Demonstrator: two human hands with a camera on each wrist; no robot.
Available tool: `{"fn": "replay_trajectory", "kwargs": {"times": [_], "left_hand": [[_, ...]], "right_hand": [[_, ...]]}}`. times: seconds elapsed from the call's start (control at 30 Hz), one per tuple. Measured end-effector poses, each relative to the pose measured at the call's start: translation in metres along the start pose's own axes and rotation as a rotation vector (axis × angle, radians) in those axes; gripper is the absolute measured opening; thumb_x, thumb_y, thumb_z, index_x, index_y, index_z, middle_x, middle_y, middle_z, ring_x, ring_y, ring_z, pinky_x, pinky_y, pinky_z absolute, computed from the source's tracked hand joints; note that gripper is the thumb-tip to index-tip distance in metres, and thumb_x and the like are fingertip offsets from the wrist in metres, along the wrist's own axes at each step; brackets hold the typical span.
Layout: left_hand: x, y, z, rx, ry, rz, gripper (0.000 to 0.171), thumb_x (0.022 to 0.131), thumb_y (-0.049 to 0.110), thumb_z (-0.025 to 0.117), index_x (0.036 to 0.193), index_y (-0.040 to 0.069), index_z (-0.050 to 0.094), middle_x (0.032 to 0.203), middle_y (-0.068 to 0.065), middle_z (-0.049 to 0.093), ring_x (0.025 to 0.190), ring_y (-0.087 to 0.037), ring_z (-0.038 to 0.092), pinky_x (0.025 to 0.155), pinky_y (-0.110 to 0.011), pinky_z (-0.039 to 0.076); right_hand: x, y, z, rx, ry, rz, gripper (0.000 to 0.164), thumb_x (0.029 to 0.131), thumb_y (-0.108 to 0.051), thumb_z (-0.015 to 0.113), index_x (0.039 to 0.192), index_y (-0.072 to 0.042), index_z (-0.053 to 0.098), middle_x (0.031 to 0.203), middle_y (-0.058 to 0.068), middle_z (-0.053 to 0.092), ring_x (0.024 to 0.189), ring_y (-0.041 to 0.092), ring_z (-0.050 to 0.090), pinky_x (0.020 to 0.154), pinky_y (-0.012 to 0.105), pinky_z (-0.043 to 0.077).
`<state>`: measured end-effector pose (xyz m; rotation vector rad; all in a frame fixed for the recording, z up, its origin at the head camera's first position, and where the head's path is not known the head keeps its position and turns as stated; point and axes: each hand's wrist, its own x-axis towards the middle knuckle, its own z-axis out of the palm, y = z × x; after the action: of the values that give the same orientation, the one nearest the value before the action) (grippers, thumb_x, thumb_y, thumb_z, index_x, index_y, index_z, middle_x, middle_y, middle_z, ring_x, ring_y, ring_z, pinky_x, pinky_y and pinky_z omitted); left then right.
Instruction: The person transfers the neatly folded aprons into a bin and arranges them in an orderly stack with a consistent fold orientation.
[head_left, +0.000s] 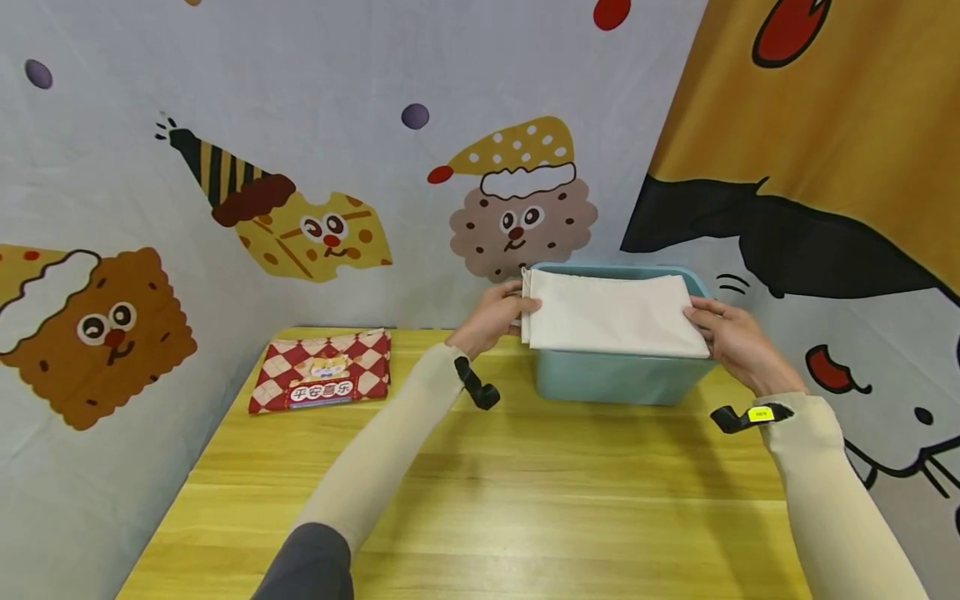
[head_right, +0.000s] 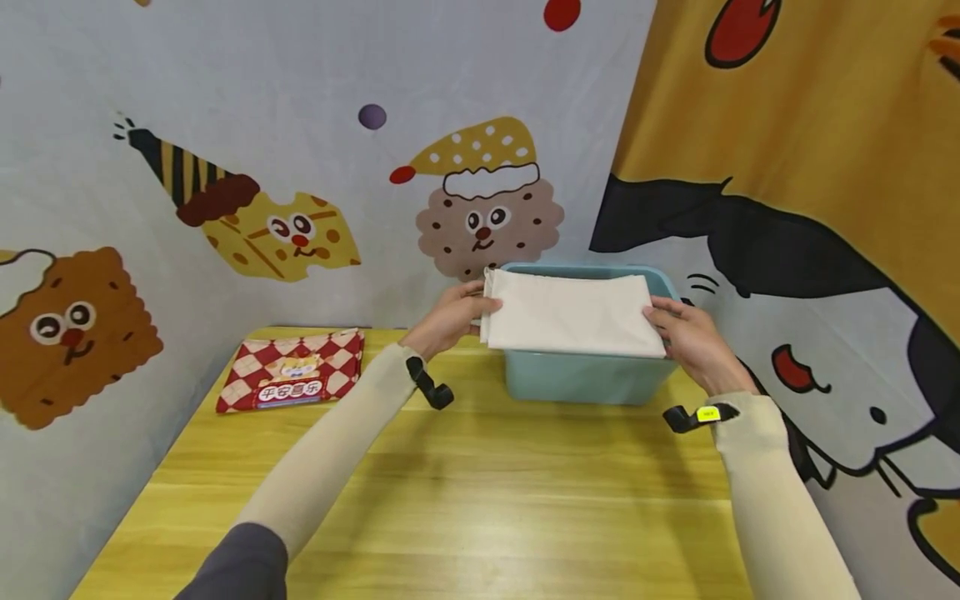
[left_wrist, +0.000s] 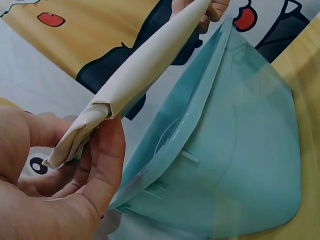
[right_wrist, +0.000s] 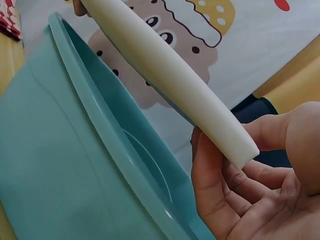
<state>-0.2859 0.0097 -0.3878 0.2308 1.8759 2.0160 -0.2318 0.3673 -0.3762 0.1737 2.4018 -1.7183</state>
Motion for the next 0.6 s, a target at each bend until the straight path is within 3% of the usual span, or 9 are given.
{"fn": "replay_trajectory", "kwargs": {"times": [0.33,0.6], "left_hand": [[0.022,0.005,0.006,0.107,0.028,-0.026,0.053,0.090,0.022,0.064,0.138,0.014,0.044,0.111,-0.004,0.062,0.085,-0.021,0.066,0.068,-0.037,0.056],[0.039,0.012,0.014,0.142,0.042,-0.040,0.043,0.090,0.017,0.064,0.130,0.012,0.052,0.101,-0.007,0.066,0.080,-0.023,0.067,0.063,-0.038,0.057]], "right_hand": [[0.017,-0.003,-0.012,-0.074,0.063,-0.001,0.081,0.086,-0.058,0.054,0.148,-0.015,0.027,0.122,-0.005,0.045,0.099,0.008,0.053,0.076,0.025,0.051],[0.031,0.001,-0.020,-0.171,0.140,-0.014,0.078,0.086,-0.060,0.051,0.146,-0.013,0.033,0.120,-0.004,0.046,0.098,0.017,0.050,0.073,0.027,0.050]]}}
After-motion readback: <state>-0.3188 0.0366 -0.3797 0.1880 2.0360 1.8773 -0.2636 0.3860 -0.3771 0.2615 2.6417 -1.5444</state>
